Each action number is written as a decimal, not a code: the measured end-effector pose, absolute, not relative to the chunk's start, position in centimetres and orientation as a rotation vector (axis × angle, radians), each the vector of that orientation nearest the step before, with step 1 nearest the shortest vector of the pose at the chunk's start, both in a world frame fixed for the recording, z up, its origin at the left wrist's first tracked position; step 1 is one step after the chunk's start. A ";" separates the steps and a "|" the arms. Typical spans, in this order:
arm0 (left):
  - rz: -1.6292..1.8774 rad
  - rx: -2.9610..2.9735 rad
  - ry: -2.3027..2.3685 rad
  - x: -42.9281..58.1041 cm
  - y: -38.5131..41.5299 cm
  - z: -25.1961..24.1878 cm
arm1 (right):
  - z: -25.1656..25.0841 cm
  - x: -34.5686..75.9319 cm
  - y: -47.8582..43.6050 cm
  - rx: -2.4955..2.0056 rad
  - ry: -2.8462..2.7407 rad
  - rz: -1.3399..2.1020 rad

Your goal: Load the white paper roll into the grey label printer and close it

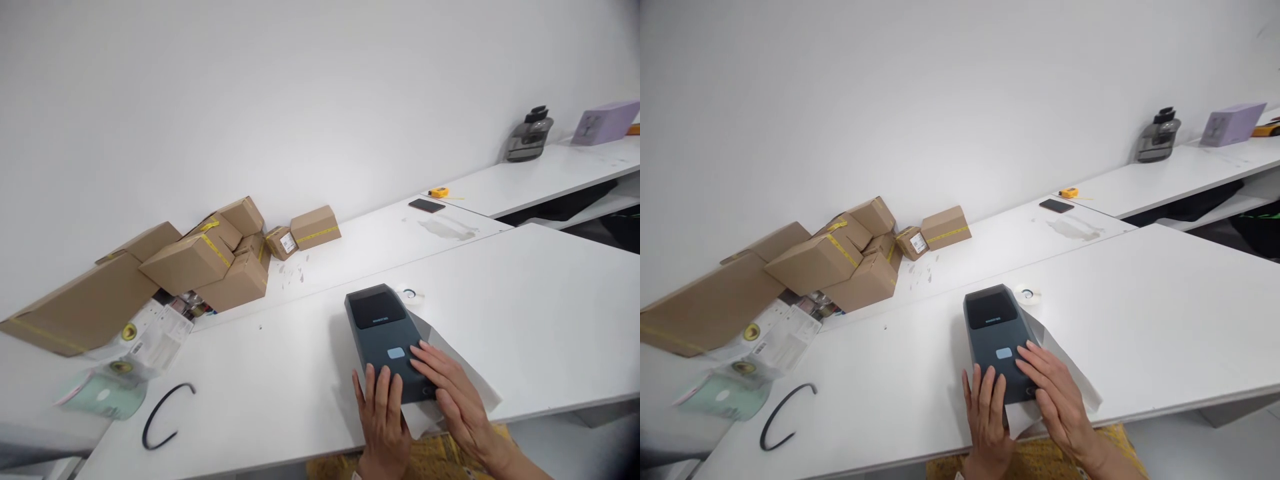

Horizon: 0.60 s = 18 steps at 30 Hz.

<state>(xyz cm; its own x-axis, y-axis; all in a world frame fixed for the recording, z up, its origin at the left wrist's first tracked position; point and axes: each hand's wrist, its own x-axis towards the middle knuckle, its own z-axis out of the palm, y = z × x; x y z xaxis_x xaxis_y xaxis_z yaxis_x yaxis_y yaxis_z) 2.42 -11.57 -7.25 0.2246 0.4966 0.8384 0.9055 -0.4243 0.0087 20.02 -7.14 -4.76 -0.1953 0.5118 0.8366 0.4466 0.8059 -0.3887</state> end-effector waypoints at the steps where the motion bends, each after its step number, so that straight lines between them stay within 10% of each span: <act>1: -1.101 -2.015 -1.272 2.3 -11.3 -6.9 | -5.0 19.9 -7.1 -0.727 -1.809 0.079; 18: -1.439 -2.080 -1.472 2.6 -12.8 -6.8 | -5.6 20.2 -7.2 -0.768 -1.746 0.272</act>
